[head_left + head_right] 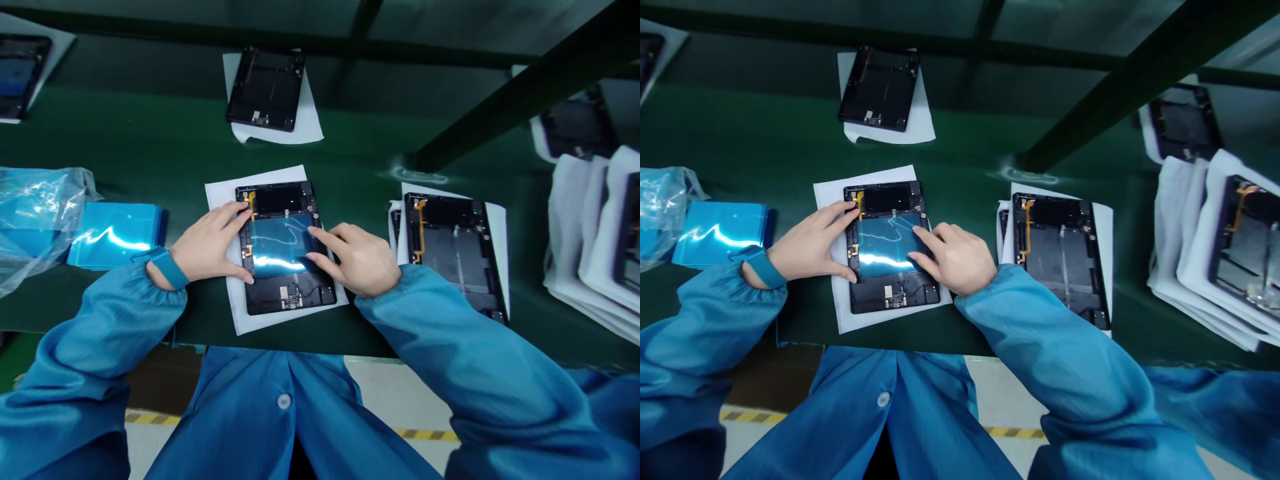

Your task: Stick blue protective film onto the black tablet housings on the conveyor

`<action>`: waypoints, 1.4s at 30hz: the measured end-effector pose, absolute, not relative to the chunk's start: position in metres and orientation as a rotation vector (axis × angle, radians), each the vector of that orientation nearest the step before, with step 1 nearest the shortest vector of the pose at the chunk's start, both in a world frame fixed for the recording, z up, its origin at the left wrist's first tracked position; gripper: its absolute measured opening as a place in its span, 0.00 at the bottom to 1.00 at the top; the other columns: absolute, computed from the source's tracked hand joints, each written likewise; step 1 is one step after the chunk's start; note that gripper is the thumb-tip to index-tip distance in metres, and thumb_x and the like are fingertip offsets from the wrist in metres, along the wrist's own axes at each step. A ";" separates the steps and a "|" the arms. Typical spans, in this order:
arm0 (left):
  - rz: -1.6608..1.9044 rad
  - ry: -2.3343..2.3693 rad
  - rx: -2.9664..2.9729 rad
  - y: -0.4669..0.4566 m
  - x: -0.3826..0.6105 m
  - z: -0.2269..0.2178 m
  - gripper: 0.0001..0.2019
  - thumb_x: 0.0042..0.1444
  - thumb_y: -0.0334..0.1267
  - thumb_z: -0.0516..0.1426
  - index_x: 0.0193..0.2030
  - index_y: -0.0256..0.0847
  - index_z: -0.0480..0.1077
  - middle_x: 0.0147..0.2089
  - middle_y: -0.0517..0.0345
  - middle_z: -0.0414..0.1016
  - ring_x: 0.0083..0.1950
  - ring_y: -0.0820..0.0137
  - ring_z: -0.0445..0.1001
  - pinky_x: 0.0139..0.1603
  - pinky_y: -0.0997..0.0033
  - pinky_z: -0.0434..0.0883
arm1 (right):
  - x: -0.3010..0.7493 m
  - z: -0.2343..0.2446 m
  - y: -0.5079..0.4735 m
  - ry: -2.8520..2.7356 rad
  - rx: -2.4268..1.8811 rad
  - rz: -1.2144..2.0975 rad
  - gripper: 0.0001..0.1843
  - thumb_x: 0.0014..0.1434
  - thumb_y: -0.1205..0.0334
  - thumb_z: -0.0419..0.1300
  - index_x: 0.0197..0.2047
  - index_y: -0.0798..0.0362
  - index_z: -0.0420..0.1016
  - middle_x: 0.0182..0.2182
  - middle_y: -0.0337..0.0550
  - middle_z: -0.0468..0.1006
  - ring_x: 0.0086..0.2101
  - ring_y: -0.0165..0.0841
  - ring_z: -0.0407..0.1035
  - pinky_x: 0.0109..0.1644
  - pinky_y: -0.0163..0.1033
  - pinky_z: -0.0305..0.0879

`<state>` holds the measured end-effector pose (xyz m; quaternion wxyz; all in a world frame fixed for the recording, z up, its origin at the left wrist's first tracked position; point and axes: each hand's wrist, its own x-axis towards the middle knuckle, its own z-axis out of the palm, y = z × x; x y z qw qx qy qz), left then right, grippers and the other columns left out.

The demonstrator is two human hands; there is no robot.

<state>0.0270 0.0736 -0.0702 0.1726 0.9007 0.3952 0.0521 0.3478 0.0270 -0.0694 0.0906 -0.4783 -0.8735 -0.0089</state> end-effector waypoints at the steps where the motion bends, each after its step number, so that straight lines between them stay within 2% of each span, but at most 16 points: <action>1: 0.156 1.121 2.551 0.074 0.027 -0.070 0.64 0.42 0.77 0.61 0.75 0.33 0.50 0.75 0.31 0.52 0.75 0.37 0.54 0.75 0.38 0.59 | 0.347 -0.072 0.029 -2.589 -1.423 -0.002 0.30 0.72 0.45 0.49 0.62 0.56 0.76 0.38 0.50 0.77 0.37 0.37 0.67 0.38 0.41 0.61; 7: 0.196 1.111 2.529 0.073 0.026 -0.072 0.64 0.41 0.76 0.63 0.76 0.36 0.51 0.75 0.32 0.53 0.75 0.36 0.54 0.74 0.34 0.59 | 0.350 -0.080 0.031 -2.707 -1.218 0.009 0.28 0.71 0.43 0.50 0.59 0.52 0.79 0.37 0.48 0.75 0.35 0.35 0.65 0.38 0.40 0.60; 10: 0.193 1.101 2.558 0.072 0.026 -0.072 0.63 0.42 0.77 0.62 0.76 0.36 0.50 0.75 0.30 0.53 0.74 0.36 0.55 0.73 0.33 0.59 | 0.354 -0.082 0.033 -2.725 -1.199 0.005 0.29 0.71 0.43 0.50 0.61 0.53 0.77 0.37 0.49 0.75 0.36 0.36 0.65 0.39 0.40 0.61; 13: 0.182 1.105 2.578 0.071 0.026 -0.072 0.64 0.42 0.78 0.60 0.76 0.33 0.50 0.74 0.28 0.53 0.74 0.35 0.56 0.73 0.34 0.60 | 0.355 -0.083 0.037 -2.728 -1.259 0.011 0.32 0.71 0.42 0.49 0.64 0.57 0.74 0.38 0.51 0.75 0.37 0.38 0.66 0.40 0.41 0.61; 21: 0.185 1.113 2.547 0.070 0.027 -0.072 0.63 0.42 0.76 0.62 0.76 0.37 0.49 0.75 0.30 0.53 0.74 0.36 0.55 0.73 0.33 0.60 | 0.336 -0.078 0.046 -2.727 -1.482 0.015 0.42 0.69 0.34 0.43 0.69 0.59 0.68 0.40 0.54 0.77 0.38 0.42 0.69 0.36 0.43 0.57; 24: 0.151 1.129 2.560 0.070 0.027 -0.072 0.64 0.41 0.77 0.62 0.76 0.36 0.49 0.75 0.30 0.53 0.74 0.37 0.56 0.73 0.34 0.60 | 0.333 -0.076 0.050 -2.672 -1.584 0.050 0.42 0.69 0.34 0.43 0.70 0.58 0.66 0.39 0.53 0.78 0.37 0.41 0.70 0.33 0.42 0.55; 27: 0.106 1.139 2.546 0.073 0.028 -0.064 0.64 0.41 0.77 0.62 0.75 0.33 0.51 0.75 0.29 0.53 0.74 0.38 0.56 0.73 0.38 0.61 | 0.340 -0.074 0.045 -2.560 -1.612 0.102 0.38 0.72 0.38 0.42 0.70 0.57 0.66 0.35 0.49 0.78 0.33 0.37 0.69 0.33 0.41 0.56; 30: -0.026 1.182 2.485 0.083 0.035 -0.046 0.55 0.46 0.72 0.63 0.71 0.35 0.59 0.73 0.35 0.58 0.72 0.40 0.61 0.70 0.42 0.66 | 0.351 -0.074 0.030 -2.552 -1.519 0.083 0.32 0.73 0.43 0.43 0.65 0.53 0.74 0.33 0.47 0.77 0.31 0.34 0.68 0.33 0.40 0.57; 33: -0.054 1.355 2.443 0.103 0.058 -0.031 0.34 0.59 0.57 0.61 0.65 0.38 0.67 0.64 0.42 0.70 0.63 0.44 0.71 0.64 0.42 0.70 | 0.355 -0.077 0.018 -2.661 -1.356 0.047 0.31 0.71 0.40 0.46 0.61 0.51 0.78 0.35 0.48 0.77 0.34 0.36 0.68 0.33 0.39 0.56; 35: 0.059 1.518 2.445 0.119 0.077 -0.033 0.24 0.64 0.46 0.58 0.62 0.36 0.70 0.61 0.41 0.72 0.62 0.43 0.71 0.63 0.38 0.69 | 0.355 -0.079 0.016 -2.681 -1.334 0.034 0.32 0.71 0.39 0.47 0.62 0.51 0.77 0.36 0.49 0.76 0.35 0.37 0.68 0.33 0.39 0.57; 38: 0.206 1.705 2.426 0.144 0.101 -0.052 0.20 0.64 0.42 0.57 0.59 0.34 0.71 0.60 0.37 0.70 0.63 0.39 0.67 0.62 0.34 0.68 | 0.358 -0.080 0.016 -2.684 -1.340 0.097 0.35 0.69 0.35 0.47 0.63 0.50 0.76 0.38 0.50 0.75 0.37 0.37 0.68 0.33 0.39 0.58; 42: 0.301 1.732 2.411 0.167 0.109 -0.077 0.16 0.58 0.41 0.63 0.52 0.38 0.74 0.53 0.42 0.73 0.57 0.45 0.70 0.58 0.40 0.71 | 0.367 -0.069 0.010 -2.724 -1.298 0.215 0.37 0.65 0.31 0.49 0.61 0.47 0.78 0.46 0.53 0.75 0.41 0.40 0.70 0.37 0.40 0.64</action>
